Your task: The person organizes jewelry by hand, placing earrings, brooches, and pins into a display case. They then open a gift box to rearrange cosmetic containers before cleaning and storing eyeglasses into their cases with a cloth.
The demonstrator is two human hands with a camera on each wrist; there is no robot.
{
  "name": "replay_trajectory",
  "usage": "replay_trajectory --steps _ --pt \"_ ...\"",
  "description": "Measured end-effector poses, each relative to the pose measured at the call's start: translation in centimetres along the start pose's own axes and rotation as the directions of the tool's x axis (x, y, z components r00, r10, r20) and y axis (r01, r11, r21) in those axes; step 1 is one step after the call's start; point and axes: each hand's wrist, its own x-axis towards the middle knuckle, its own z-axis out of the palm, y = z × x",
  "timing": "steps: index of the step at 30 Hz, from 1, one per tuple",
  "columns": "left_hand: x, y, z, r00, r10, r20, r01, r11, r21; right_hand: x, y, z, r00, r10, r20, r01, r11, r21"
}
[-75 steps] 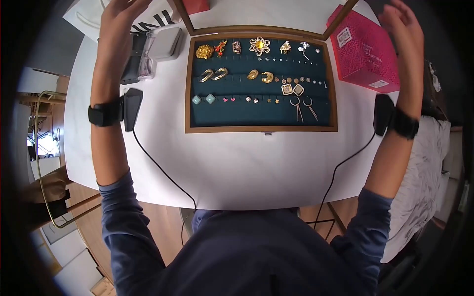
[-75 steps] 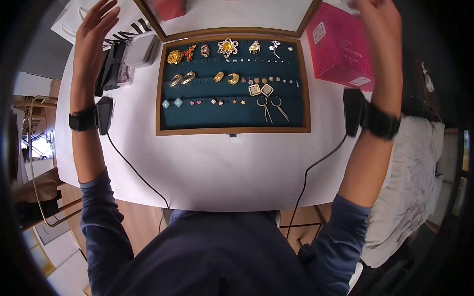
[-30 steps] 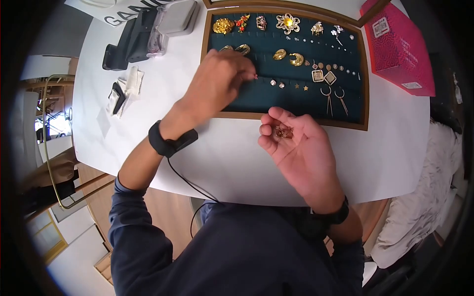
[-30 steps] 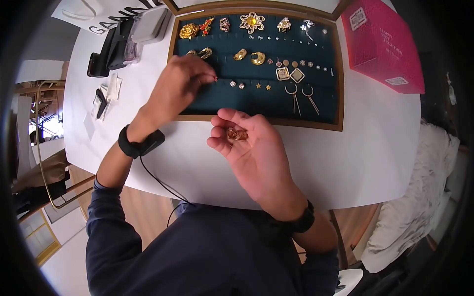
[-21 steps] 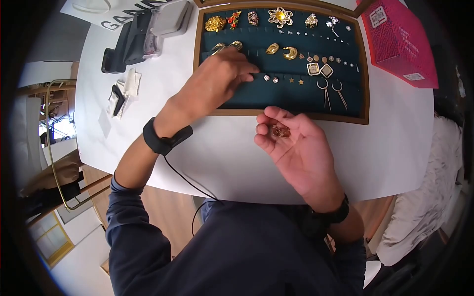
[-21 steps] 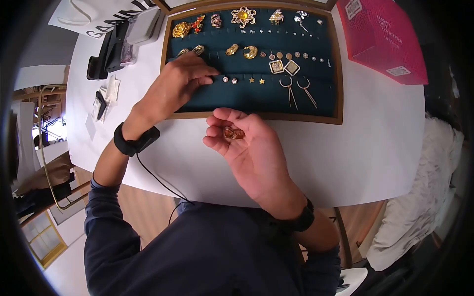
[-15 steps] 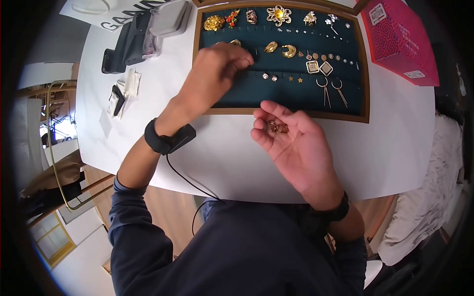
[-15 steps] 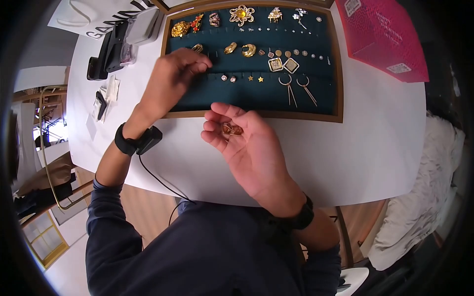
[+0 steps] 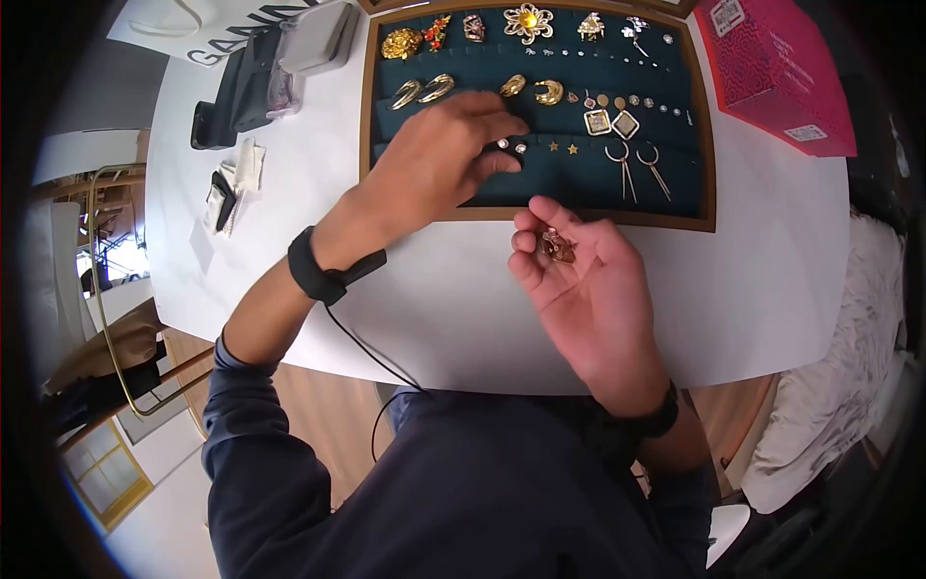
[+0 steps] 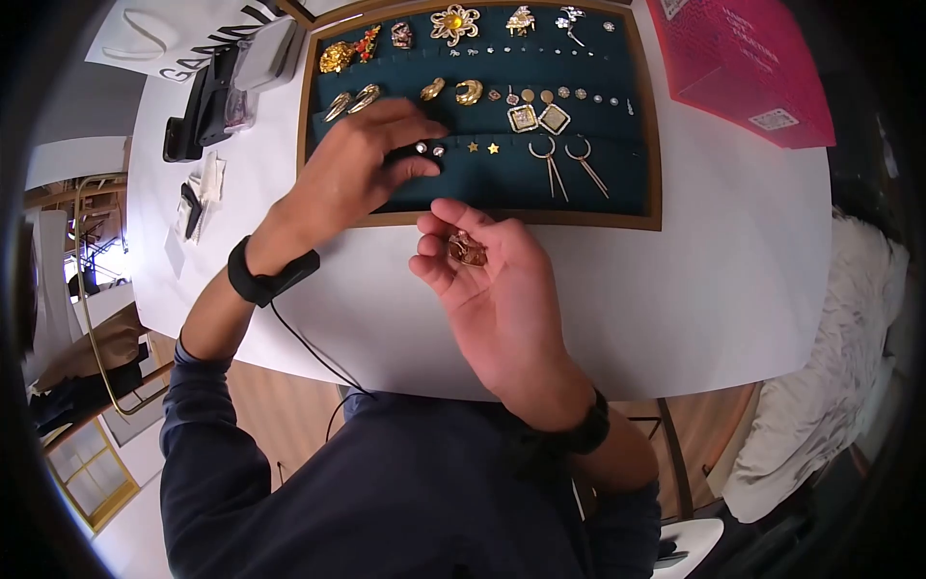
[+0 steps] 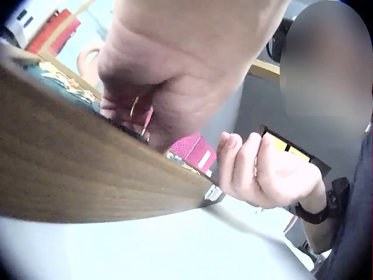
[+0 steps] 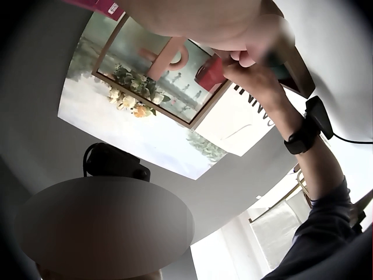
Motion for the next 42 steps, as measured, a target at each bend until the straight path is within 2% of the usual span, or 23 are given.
replay_trajectory --steps 1,4,7,10,13,16,19,20,23,24,27,28,31,32,35,38,42 --pt "0.2 -0.2 0.2 1.000 0.002 0.029 -0.001 1.000 -0.018 -0.2 -0.1 -0.2 1.000 -0.003 -0.001 0.003 1.000 -0.001" --pt "0.6 -0.2 0.1 0.992 -0.105 0.073 0.111 0.989 -0.095 -0.7 -0.2 -0.5 1.000 -0.003 0.005 0.003 1.000 -0.016" --pt "0.8 0.8 1.0 0.998 -0.046 -0.043 0.044 0.998 -0.051 -0.9 -0.4 -0.7 1.000 -0.001 0.019 0.001 1.000 -0.015" --pt "1.1 0.2 0.5 1.000 0.005 0.031 -0.004 0.999 -0.041 -0.9 -0.6 -0.8 0.998 0.011 0.055 -0.010 1.000 -0.007" --pt "1.8 -0.4 0.6 0.993 -0.081 -0.082 0.074 0.993 -0.091 -1.1 -0.9 0.0 0.999 0.018 0.030 -0.018 1.000 0.001" --pt "1.7 2.4 -1.5 0.982 -0.083 -0.171 0.075 0.996 -0.054 -1.0 -1.2 0.6 1.000 0.017 0.017 -0.017 0.999 0.027" --pt "1.2 6.3 -1.9 1.000 0.027 0.009 -0.023 0.957 -0.290 -0.5 -1.1 0.0 0.997 -0.025 0.071 0.015 0.990 0.142" --pt "1.4 6.8 -1.4 0.996 0.085 -0.016 -0.086 0.962 -0.259 -0.3 -1.0 -0.3 0.994 -0.049 0.099 0.029 0.981 0.193" --pt "2.6 5.3 -0.7 0.994 -0.105 -0.043 0.095 0.977 -0.191 -1.2 -1.5 0.0 0.988 -0.093 -0.124 0.100 0.994 0.046" --pt "3.0 3.8 0.2 0.996 -0.077 -0.044 0.077 0.997 -0.015 -1.3 -1.6 -0.6 0.991 -0.098 -0.089 0.105 0.992 0.074" --pt "3.2 2.9 2.0 0.992 -0.125 0.037 0.123 0.992 0.038 -2.2 -2.1 -1.3 0.994 -0.057 -0.090 0.068 0.991 0.118" --pt "3.3 2.6 2.2 0.997 -0.066 0.040 0.064 0.997 0.042 -2.2 -2.2 -1.5 0.996 -0.057 -0.074 0.066 0.990 0.122" --pt "3.5 1.8 2.4 0.985 -0.173 0.006 0.173 0.980 -0.100 -2.5 -2.3 -2.2 0.998 -0.049 -0.029 0.052 0.990 0.130" --pt "3.8 2.0 2.4 0.976 -0.208 -0.061 0.198 0.969 -0.145 -2.4 -2.3 -2.3 0.999 -0.047 -0.014 0.048 0.990 0.129" --pt "4.1 3.0 1.9 0.976 -0.126 -0.176 0.117 0.991 -0.059 -2.5 -2.5 -2.1 0.999 -0.047 -0.026 0.050 0.989 0.139" --pt "3.9 3.6 2.2 0.999 -0.036 0.015 0.035 0.998 0.060 -2.4 -2.7 -2.3 0.998 -0.052 -0.020 0.054 0.987 0.154" --pt "4.4 3.6 3.1 1.000 0.026 -0.009 -0.025 0.995 0.098 -2.5 -2.9 -2.8 0.998 -0.053 0.023 0.049 0.987 0.155"
